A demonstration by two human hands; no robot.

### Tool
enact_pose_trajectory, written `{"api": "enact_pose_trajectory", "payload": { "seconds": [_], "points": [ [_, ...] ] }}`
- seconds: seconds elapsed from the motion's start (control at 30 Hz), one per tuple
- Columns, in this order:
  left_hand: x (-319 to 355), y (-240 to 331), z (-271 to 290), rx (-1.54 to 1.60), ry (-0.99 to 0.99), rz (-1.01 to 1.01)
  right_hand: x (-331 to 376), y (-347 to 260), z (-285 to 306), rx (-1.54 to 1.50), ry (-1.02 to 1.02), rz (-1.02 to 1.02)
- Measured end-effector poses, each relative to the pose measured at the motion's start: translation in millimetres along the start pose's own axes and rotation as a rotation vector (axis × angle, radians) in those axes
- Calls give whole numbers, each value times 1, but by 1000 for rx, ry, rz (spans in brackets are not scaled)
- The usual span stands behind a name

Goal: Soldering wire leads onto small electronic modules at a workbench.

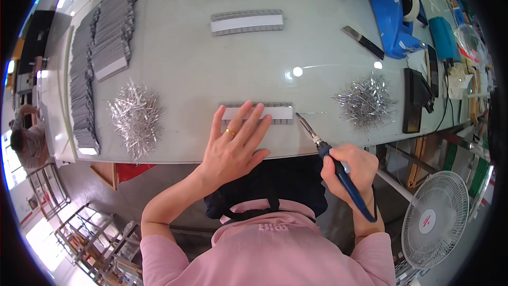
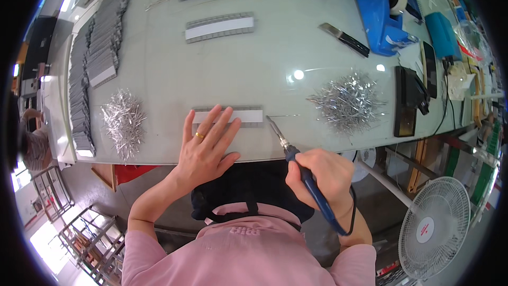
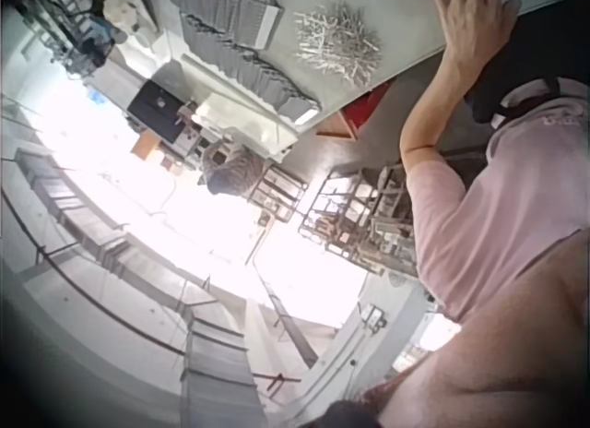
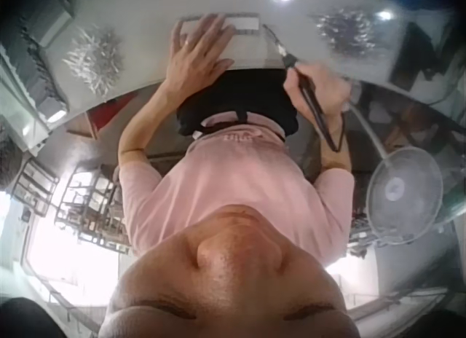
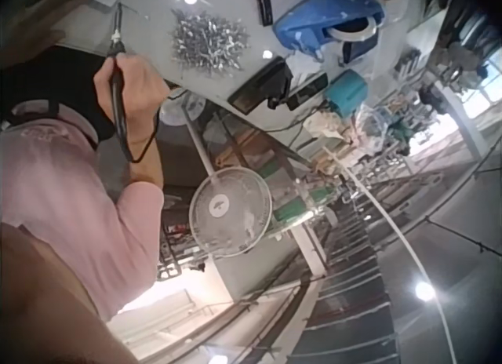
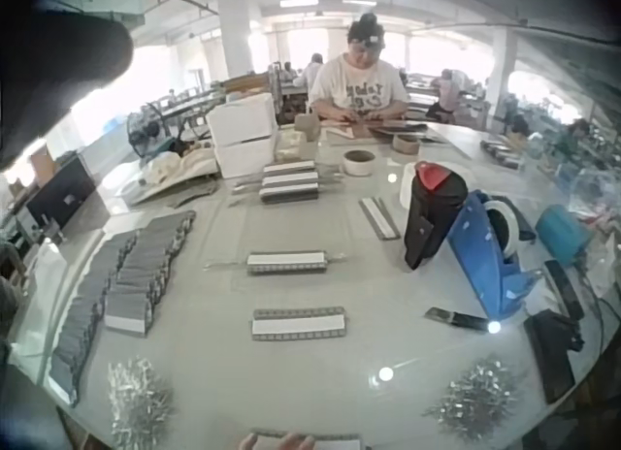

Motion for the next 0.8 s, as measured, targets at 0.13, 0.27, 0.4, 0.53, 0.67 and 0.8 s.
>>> {"api": "enact_pose_trajectory", "payload": {
  "seconds": [0.13, 0.27, 0.4, 0.53, 0.67, 0.8],
  "points": [
    [6, -1, 6, 74, 38, 37, 6, 1, 1, 47, 68, -56],
    [25, -34, 16, -173, 193, 360, 40, 19, 14, -319, 286, -226],
    [48, -70, 17, -353, 218, 599, 33, 21, 2, -246, 199, -177],
    [47, -69, 14, -332, 191, 579, 20, 16, -12, -280, 205, -188],
    [45, -51, 10, -175, 201, 444, 5, 8, -26, -290, 166, -132],
    [47, -43, 5, -67, 202, 373, -16, -2, -43, -296, 97, -47]
  ]
}}
Point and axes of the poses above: each hand's wrist, its own x-axis away from the middle knuckle, its own z-axis out of the back of the hand, y = z × x, the point moved 1 cm from there along -x, towards the middle knuckle, and after that the axes turned 9 degrees about -x, right-handed, at the moved point
